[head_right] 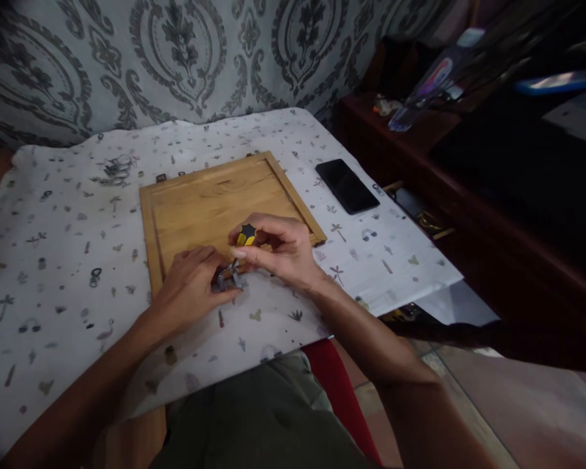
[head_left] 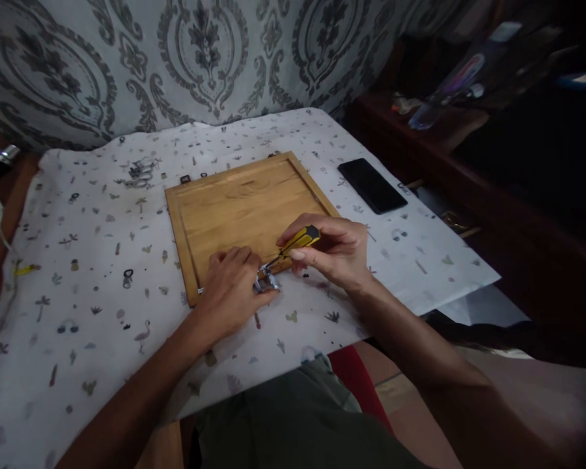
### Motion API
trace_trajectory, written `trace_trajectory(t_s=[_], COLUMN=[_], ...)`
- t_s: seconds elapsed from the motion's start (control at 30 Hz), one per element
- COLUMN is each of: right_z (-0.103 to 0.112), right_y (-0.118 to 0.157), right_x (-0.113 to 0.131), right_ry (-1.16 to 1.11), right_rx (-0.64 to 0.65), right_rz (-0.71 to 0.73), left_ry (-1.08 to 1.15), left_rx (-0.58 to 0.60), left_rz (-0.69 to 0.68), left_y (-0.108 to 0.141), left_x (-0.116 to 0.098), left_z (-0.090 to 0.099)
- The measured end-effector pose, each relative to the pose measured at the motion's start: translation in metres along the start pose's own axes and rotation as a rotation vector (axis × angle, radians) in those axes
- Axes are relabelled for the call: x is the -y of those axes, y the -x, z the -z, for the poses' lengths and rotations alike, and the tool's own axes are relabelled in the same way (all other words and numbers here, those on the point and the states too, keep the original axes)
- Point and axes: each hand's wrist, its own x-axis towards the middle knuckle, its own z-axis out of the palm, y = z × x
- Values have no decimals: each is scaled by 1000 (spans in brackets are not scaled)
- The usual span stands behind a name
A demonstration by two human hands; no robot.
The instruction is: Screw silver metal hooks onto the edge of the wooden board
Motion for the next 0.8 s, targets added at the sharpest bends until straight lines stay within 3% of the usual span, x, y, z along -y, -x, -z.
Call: trace_trajectory(t_s=[0.17, 0.47, 0.8], right_z=[2, 2, 2], right_y=[0, -1, 1], right_x=[0, 0, 2], right_ry=[25, 59, 43], right_rx=[-172, -107, -36], right_rz=[59, -30, 3], left_ry=[-5, -16, -38], left_rx=[3, 41, 31], left_rz=[-2, -3, -18], left_y=[0, 0, -1], left_x=[-1, -2, -1], left_z=[2, 3, 1])
